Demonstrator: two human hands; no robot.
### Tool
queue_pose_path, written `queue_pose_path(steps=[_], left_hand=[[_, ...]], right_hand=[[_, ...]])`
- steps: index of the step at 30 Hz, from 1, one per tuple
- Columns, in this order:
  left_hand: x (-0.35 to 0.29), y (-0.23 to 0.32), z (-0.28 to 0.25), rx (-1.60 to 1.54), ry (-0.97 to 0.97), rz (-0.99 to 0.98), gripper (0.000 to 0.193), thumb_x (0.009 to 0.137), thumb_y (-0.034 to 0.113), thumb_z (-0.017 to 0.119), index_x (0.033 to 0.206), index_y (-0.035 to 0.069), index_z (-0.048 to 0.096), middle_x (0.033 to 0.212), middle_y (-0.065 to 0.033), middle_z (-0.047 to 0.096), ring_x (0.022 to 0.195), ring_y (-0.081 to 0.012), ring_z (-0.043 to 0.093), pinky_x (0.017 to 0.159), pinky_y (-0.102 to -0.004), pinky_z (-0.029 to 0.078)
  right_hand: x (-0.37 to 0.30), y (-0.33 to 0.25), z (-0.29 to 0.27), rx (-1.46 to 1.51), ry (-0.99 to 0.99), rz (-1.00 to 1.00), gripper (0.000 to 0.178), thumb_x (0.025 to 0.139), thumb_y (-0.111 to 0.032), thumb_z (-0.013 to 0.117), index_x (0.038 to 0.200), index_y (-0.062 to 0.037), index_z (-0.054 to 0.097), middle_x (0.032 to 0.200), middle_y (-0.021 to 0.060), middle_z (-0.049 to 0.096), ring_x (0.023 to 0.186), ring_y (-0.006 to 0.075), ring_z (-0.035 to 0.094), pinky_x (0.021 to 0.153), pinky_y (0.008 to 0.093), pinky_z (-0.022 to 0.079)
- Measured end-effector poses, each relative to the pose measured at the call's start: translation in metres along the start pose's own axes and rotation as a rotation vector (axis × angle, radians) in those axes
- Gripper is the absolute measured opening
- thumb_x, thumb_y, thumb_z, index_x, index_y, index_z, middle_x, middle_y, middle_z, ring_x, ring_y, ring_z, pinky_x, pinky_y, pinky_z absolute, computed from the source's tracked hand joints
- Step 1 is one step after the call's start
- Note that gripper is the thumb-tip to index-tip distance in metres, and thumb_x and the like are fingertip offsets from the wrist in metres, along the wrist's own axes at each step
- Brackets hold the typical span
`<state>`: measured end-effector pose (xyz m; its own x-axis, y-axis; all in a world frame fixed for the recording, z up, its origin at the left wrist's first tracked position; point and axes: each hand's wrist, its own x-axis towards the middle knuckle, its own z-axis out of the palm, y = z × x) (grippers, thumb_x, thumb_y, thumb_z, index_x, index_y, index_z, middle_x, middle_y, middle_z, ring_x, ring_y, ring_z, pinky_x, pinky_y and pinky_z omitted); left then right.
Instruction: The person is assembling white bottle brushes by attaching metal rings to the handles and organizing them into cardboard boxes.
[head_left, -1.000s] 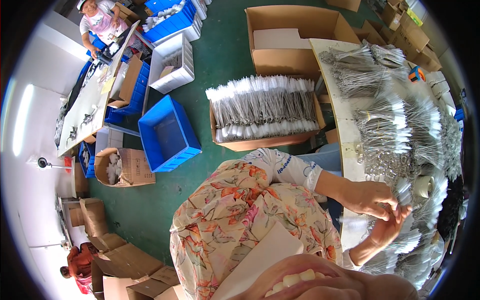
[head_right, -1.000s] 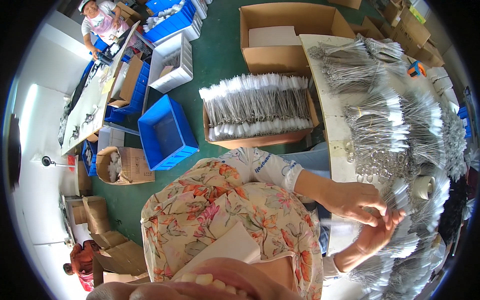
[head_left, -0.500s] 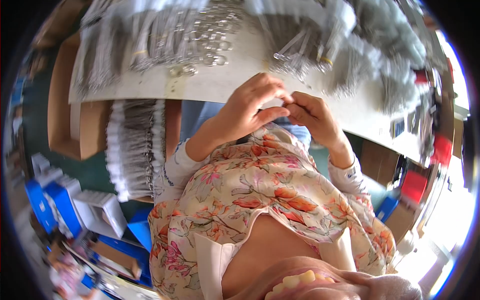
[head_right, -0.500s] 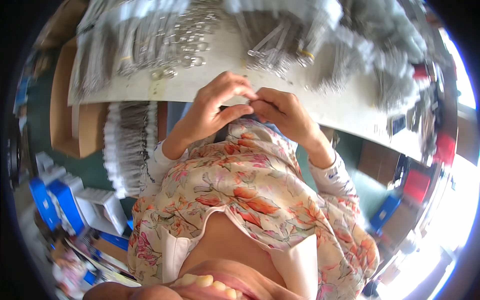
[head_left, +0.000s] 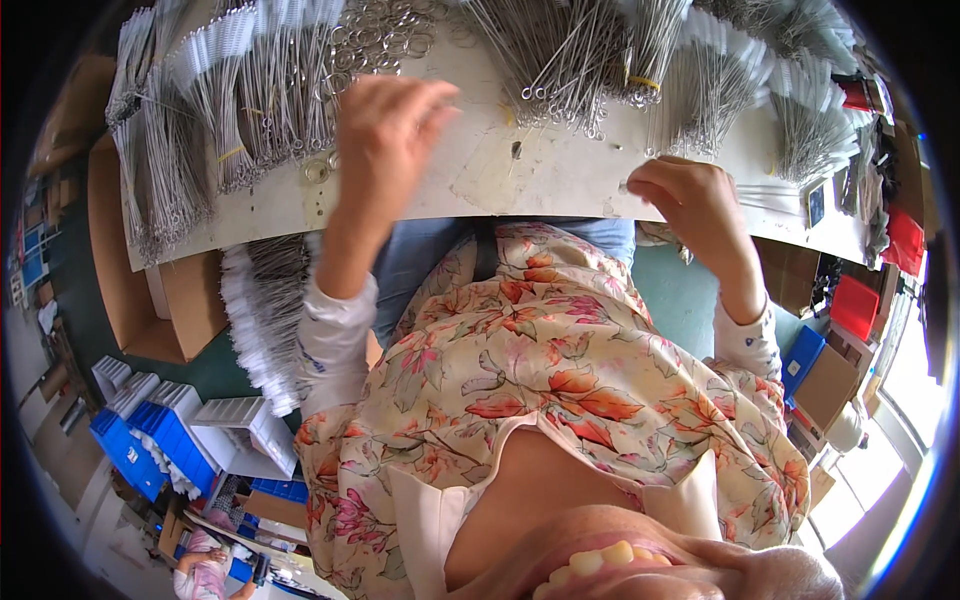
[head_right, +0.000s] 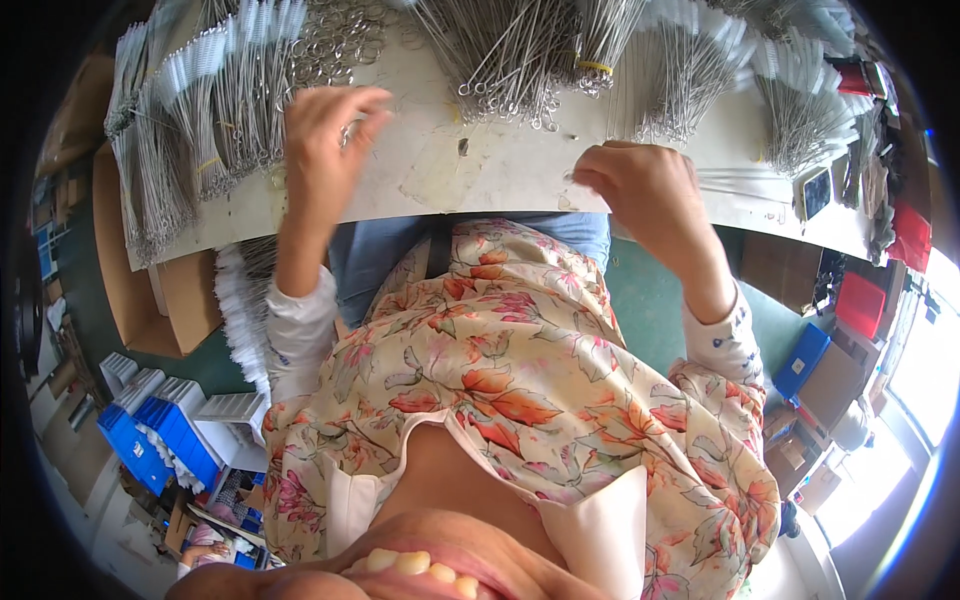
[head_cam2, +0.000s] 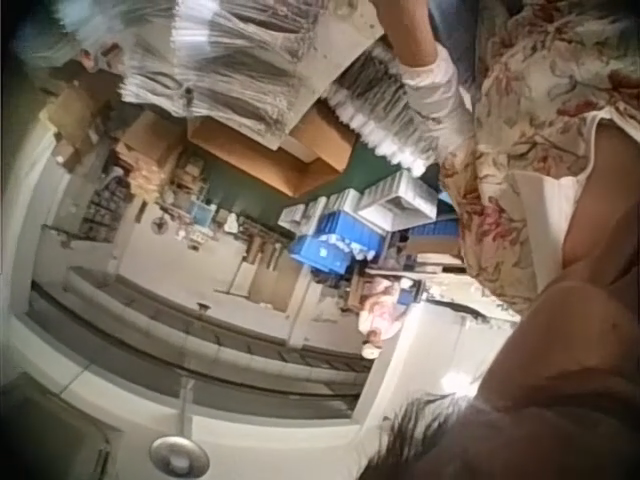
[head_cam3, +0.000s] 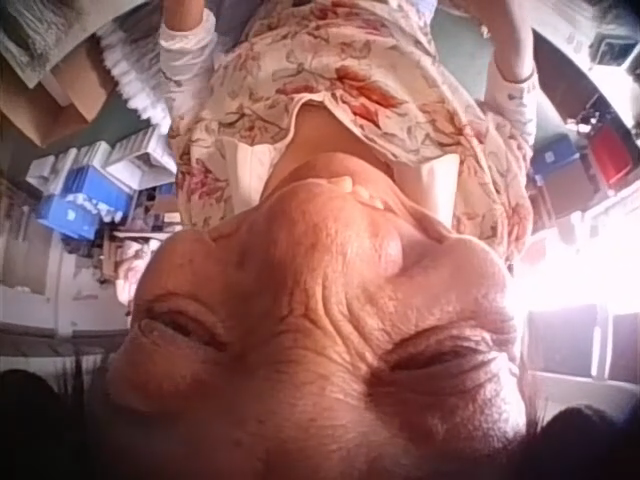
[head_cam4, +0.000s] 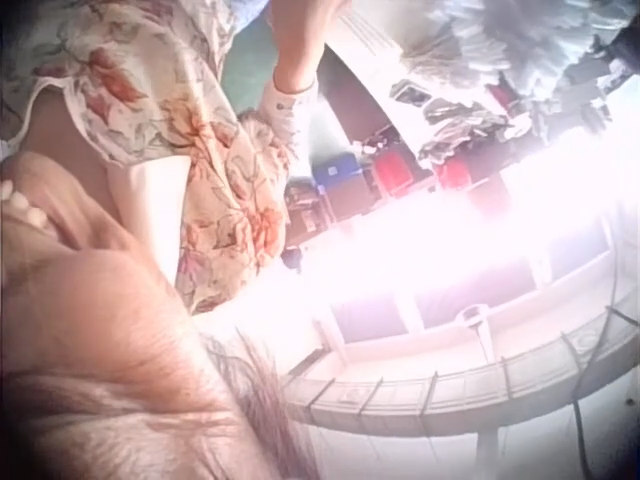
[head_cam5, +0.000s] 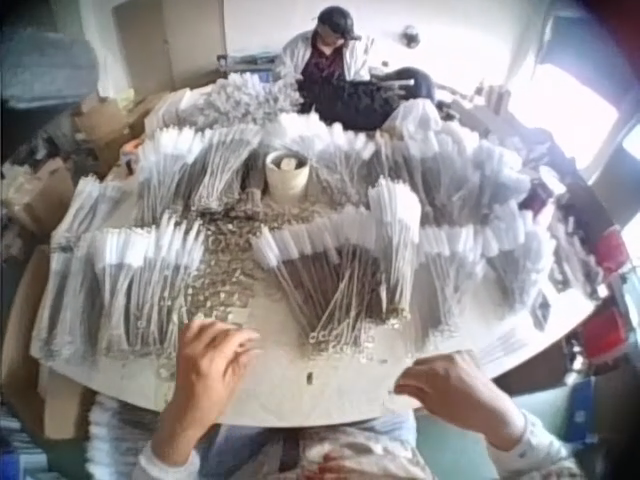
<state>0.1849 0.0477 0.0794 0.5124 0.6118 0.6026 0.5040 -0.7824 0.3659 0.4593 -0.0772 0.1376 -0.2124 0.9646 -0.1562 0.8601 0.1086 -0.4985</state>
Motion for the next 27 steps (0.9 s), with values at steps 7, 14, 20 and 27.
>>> queue_pose_path(steps=[7,14,20,27], left_hand=[[0.013,-0.027,-0.002,0.319,-0.356,-0.076,0.015,0.07,0.022,0.069,0.074,0.011,0.06,0.078,0.0032,0.057,0.079,-0.019,0.049,0.074,-0.0342,0.033],[0.006,0.031,-0.016,-1.561,0.0,-0.685,0.018,0.089,0.022,0.055,0.092,0.005,0.053,0.077,0.0008,0.05,0.073,-0.0106,0.044,0.07,-0.0295,0.038],[0.0,0.061,-0.006,-1.938,0.132,-0.747,0.021,0.094,0.021,0.045,0.1,0.001,0.049,0.085,-0.0016,0.051,0.075,-0.0083,0.046,0.07,-0.0234,0.041],[0.003,0.053,-0.023,-0.517,0.072,-0.196,0.008,0.086,-0.002,0.055,0.092,0.0,0.058,0.084,-0.0027,0.061,0.069,-0.0075,0.056,0.058,-0.0183,0.046]], right_hand=[[0.033,-0.003,0.041,0.295,0.024,0.052,0.013,0.082,-0.015,0.058,0.077,-0.0044,0.061,0.066,0.0113,0.059,0.057,0.0239,0.059,0.053,0.0341,0.046],[0.054,-0.064,0.021,0.876,0.249,-0.033,0.018,0.086,-0.019,0.059,0.084,-0.0013,0.062,0.063,0.0031,0.055,0.059,0.0093,0.052,0.056,0.0233,0.042],[0.06,-0.087,0.024,0.959,0.32,-0.223,0.015,0.079,-0.016,0.067,0.081,-0.0022,0.066,0.089,0.0063,0.061,0.077,0.0162,0.06,0.069,0.0264,0.048],[0.058,-0.087,0.021,0.66,0.205,-0.441,0.01,0.074,-0.007,0.07,0.08,-0.0007,0.065,0.085,0.0069,0.059,0.073,0.0168,0.059,0.062,0.0264,0.047]])
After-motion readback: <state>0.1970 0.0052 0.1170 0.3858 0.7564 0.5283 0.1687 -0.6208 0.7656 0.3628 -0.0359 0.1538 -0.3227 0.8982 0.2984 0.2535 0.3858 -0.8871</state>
